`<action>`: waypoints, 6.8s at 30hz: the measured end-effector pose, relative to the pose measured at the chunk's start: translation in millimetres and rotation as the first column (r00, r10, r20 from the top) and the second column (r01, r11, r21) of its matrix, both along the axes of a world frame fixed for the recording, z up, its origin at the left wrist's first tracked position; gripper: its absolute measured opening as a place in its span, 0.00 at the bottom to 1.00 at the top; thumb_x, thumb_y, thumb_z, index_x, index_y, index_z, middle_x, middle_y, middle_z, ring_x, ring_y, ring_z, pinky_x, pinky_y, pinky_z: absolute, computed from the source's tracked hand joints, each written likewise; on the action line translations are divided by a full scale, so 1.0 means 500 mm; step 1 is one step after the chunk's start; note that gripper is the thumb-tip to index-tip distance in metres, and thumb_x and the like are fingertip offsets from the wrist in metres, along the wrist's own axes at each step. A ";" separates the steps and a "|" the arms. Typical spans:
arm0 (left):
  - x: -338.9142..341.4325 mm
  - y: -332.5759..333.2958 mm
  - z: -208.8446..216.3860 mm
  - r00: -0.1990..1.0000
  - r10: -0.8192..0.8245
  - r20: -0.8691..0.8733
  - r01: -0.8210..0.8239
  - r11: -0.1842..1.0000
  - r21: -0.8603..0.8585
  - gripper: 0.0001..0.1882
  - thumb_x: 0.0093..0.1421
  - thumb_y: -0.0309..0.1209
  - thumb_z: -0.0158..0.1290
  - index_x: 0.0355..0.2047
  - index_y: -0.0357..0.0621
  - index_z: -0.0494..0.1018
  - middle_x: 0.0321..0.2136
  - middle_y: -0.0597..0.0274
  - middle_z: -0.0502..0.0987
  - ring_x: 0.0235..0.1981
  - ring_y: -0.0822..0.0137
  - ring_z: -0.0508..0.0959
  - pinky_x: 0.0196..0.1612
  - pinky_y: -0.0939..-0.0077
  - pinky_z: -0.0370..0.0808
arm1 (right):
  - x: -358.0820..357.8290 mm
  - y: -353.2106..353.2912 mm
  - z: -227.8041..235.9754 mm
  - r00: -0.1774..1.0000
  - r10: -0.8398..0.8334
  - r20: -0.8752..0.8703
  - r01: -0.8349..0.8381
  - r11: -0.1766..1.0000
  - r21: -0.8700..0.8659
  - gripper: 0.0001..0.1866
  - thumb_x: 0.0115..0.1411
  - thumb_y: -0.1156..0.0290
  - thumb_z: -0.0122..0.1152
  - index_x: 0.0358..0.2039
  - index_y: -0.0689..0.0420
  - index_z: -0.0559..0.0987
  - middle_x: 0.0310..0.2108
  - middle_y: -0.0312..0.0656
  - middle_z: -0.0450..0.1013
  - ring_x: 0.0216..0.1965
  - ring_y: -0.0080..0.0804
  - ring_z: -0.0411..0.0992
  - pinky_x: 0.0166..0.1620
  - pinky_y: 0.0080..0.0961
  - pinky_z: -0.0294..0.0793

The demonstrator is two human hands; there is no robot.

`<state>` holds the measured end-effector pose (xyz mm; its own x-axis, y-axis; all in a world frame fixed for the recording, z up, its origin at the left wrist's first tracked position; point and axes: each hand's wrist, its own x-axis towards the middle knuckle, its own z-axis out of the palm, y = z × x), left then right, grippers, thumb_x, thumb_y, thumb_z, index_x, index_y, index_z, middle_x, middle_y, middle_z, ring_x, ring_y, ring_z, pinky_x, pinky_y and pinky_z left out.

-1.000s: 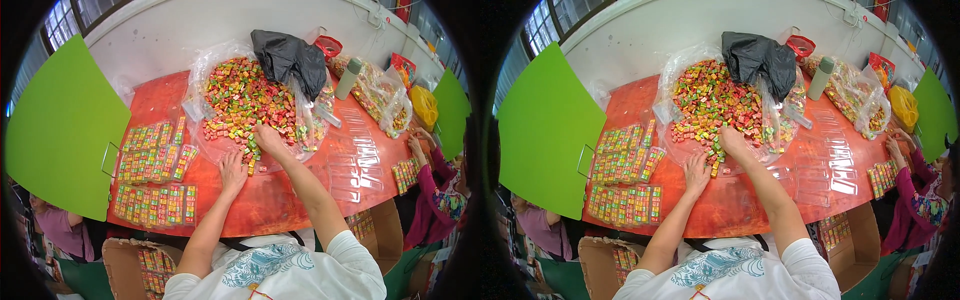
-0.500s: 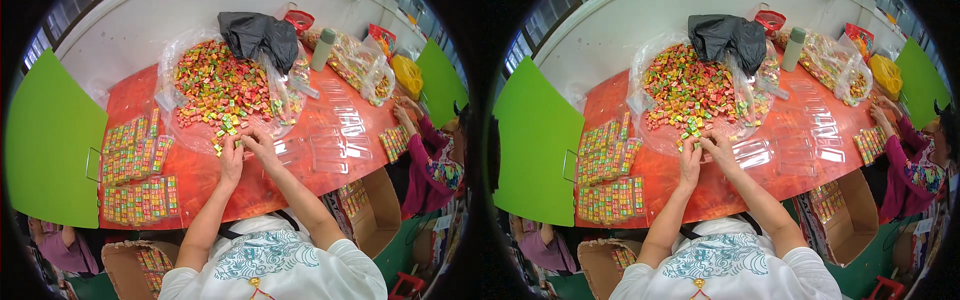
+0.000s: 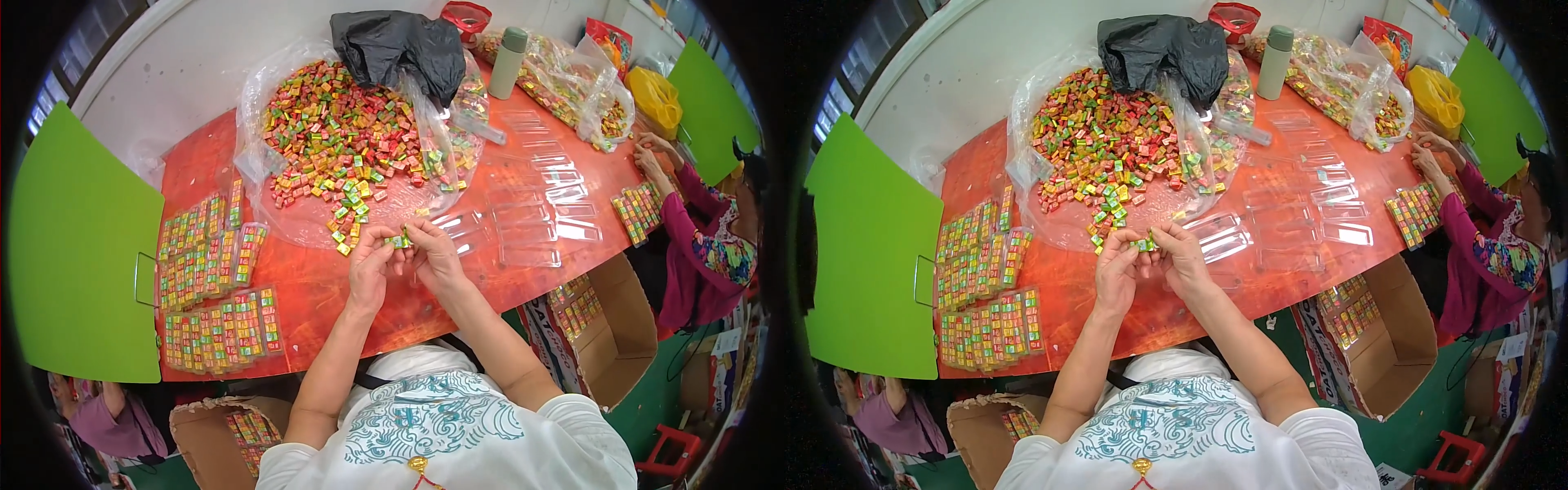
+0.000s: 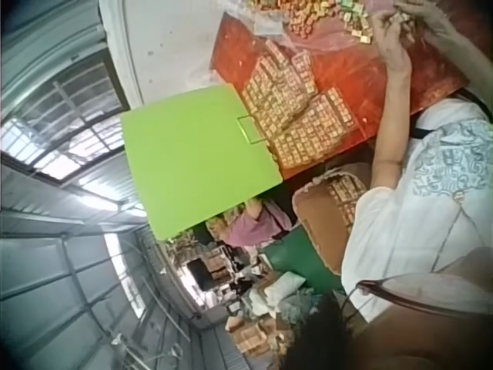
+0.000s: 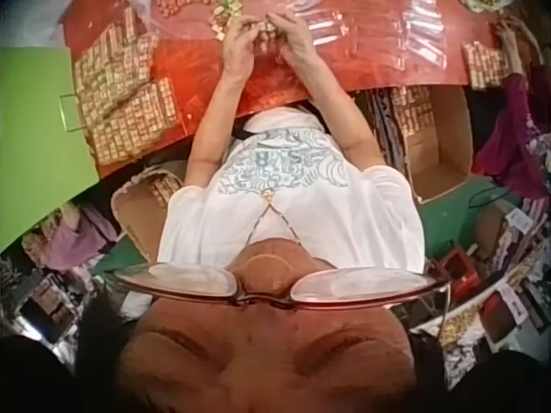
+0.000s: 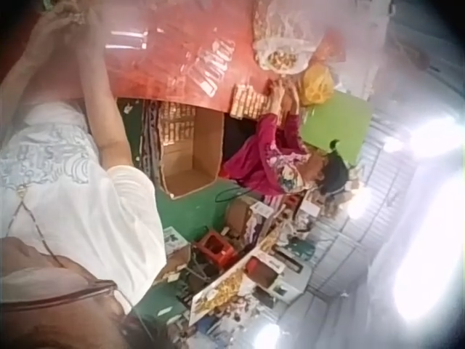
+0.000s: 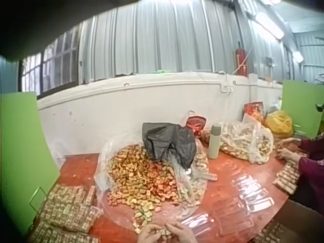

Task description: The worker is arranging small, colorful toy cubes into organized sets and packing them on a factory production table.

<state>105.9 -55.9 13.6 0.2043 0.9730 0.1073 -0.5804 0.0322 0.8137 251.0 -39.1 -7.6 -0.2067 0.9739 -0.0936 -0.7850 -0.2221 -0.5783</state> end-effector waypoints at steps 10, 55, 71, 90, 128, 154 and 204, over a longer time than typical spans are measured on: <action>-0.016 0.017 0.035 0.937 -0.296 0.187 0.313 0.947 -0.067 0.08 0.67 0.26 0.51 0.46 0.39 0.72 0.31 0.54 0.80 0.26 0.66 0.80 0.29 0.78 0.76 | 0.017 -0.029 0.044 0.998 0.019 -0.063 -0.024 0.996 -0.081 0.06 0.68 0.70 0.61 0.41 0.58 0.77 0.27 0.35 0.75 0.24 0.21 0.72 0.29 0.18 0.74; -0.049 0.054 0.046 0.835 -0.020 0.549 0.210 0.936 -0.284 0.11 0.67 0.28 0.51 0.47 0.37 0.74 0.41 0.55 0.80 0.41 0.61 0.79 0.48 0.62 0.77 | 0.223 -0.206 0.134 0.915 -0.264 0.304 0.248 0.964 0.093 0.09 0.69 0.71 0.55 0.46 0.60 0.78 0.38 0.41 0.76 0.35 0.26 0.74 0.38 0.23 0.75; -0.092 -0.012 -0.004 0.977 -0.113 -0.181 0.092 0.989 -0.118 0.29 0.69 0.34 0.50 0.67 0.37 0.58 0.63 0.44 0.67 0.62 0.51 0.70 0.60 0.56 0.71 | 0.333 -0.547 -0.556 0.867 -0.433 0.246 0.416 0.357 -0.836 0.09 0.67 0.69 0.49 0.39 0.58 0.76 0.30 0.43 0.73 0.32 0.35 0.74 0.34 0.32 0.73; 0.008 -0.157 -0.056 0.737 0.020 -0.676 0.108 0.983 0.147 0.12 0.70 0.21 0.46 0.50 0.34 0.74 0.45 0.55 0.80 0.46 0.64 0.79 0.52 0.70 0.76 | 0.229 -0.525 -0.835 -0.011 -0.146 0.989 0.266 0.953 0.143 0.09 0.60 0.68 0.56 0.32 0.51 0.85 0.29 0.50 0.79 0.29 0.47 0.79 0.33 0.41 0.79; 0.084 -0.116 -0.027 0.409 0.323 -0.854 0.151 0.899 0.412 0.17 0.58 0.19 0.56 0.48 0.38 0.77 0.51 0.48 0.74 0.54 0.46 0.74 0.58 0.57 0.71 | 0.247 -0.134 -0.004 -0.325 -0.660 0.677 -0.478 0.732 0.485 0.20 0.53 0.74 0.61 0.48 0.56 0.78 0.54 0.46 0.70 0.55 0.44 0.69 0.58 0.45 0.63; -0.148 0.003 -0.061 -0.268 0.643 -0.717 -0.071 0.729 0.681 0.23 0.60 0.25 0.54 0.57 0.40 0.72 0.55 0.48 0.71 0.58 0.47 0.70 0.60 0.50 0.65 | 0.080 0.031 0.088 -0.077 -0.817 0.571 -0.742 0.430 0.514 0.15 0.59 0.72 0.61 0.48 0.59 0.77 0.54 0.48 0.71 0.55 0.43 0.70 0.59 0.44 0.63; -0.232 -0.049 -0.008 -0.327 0.356 -0.875 0.157 0.934 0.322 0.29 0.57 0.25 0.54 0.61 0.54 0.70 0.47 0.54 0.70 0.50 0.52 0.71 0.47 0.55 0.67 | -0.147 -0.025 0.034 -0.199 -0.720 0.665 -0.696 0.581 0.422 0.26 0.55 0.60 0.67 0.53 0.54 0.76 0.56 0.47 0.68 0.57 0.44 0.67 0.61 0.51 0.59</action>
